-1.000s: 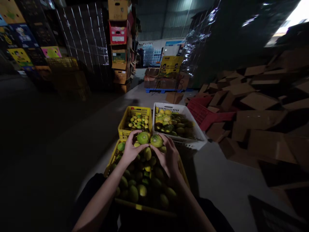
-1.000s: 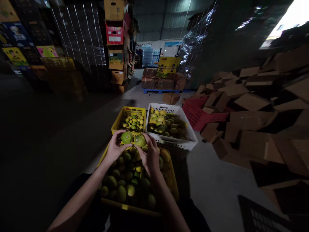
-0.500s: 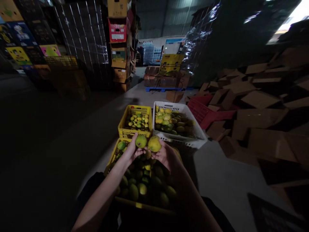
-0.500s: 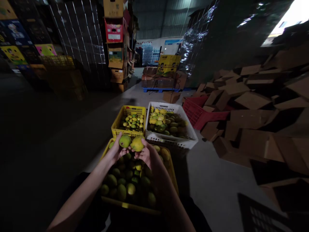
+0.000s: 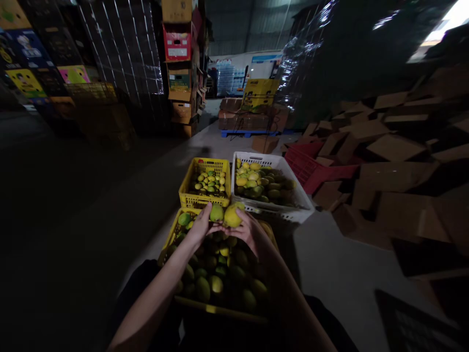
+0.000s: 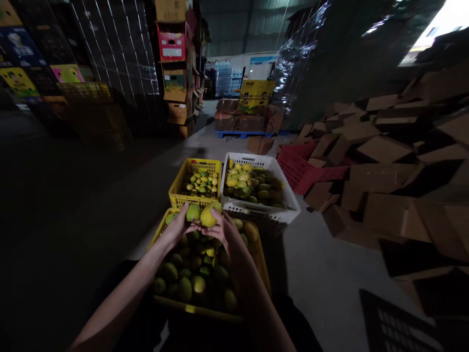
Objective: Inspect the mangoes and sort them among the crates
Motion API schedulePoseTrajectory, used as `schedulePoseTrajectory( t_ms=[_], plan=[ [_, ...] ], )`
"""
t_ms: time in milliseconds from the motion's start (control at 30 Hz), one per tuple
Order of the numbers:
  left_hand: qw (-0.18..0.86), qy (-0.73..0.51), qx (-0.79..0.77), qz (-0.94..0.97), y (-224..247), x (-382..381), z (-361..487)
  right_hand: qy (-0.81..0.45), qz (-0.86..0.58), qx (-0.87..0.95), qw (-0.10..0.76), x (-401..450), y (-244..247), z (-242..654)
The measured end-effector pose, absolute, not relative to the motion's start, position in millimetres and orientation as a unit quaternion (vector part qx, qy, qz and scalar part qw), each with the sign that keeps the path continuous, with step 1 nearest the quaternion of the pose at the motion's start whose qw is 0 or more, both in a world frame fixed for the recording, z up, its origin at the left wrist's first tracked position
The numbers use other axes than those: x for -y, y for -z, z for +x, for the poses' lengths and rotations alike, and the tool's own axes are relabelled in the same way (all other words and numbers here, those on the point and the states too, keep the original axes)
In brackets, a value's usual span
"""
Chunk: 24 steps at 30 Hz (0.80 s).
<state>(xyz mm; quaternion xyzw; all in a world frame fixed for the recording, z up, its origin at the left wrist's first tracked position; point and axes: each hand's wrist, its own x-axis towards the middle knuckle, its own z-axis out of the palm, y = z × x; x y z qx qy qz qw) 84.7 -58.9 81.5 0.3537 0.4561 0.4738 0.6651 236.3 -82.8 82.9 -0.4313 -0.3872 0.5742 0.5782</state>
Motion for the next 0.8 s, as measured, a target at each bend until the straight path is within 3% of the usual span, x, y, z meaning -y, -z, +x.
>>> schedulePoseTrajectory(
  t_ms=[133, 200, 300, 633, 800],
  plan=[
    [0.486, -0.612, -0.405, 0.475, -68.9, 54.2, 82.1, -0.483, -0.442, 0.436, 0.617, 79.0, -79.9, 238.2],
    [0.453, -0.634, -0.383, 0.496, -68.1, 52.7, 80.8, -0.405, -0.449, 0.473, 0.641, 77.1, -78.7, 239.6],
    [0.482, -0.627, -0.363, 0.492, -74.5, 53.0, 78.7, -0.368, -0.447, 0.508, 0.638, 76.8, -79.0, 241.6],
    [0.671, -0.571, -0.329, 0.34, -90.5, 53.2, 65.7, -0.487, -0.41, 0.444, 0.631, 84.1, -100.9, 250.1],
    [0.704, -0.57, -0.319, 0.28, -85.9, 50.3, 64.8, -0.509, -0.431, 0.406, 0.625, 84.5, -95.6, 252.7]
  ],
)
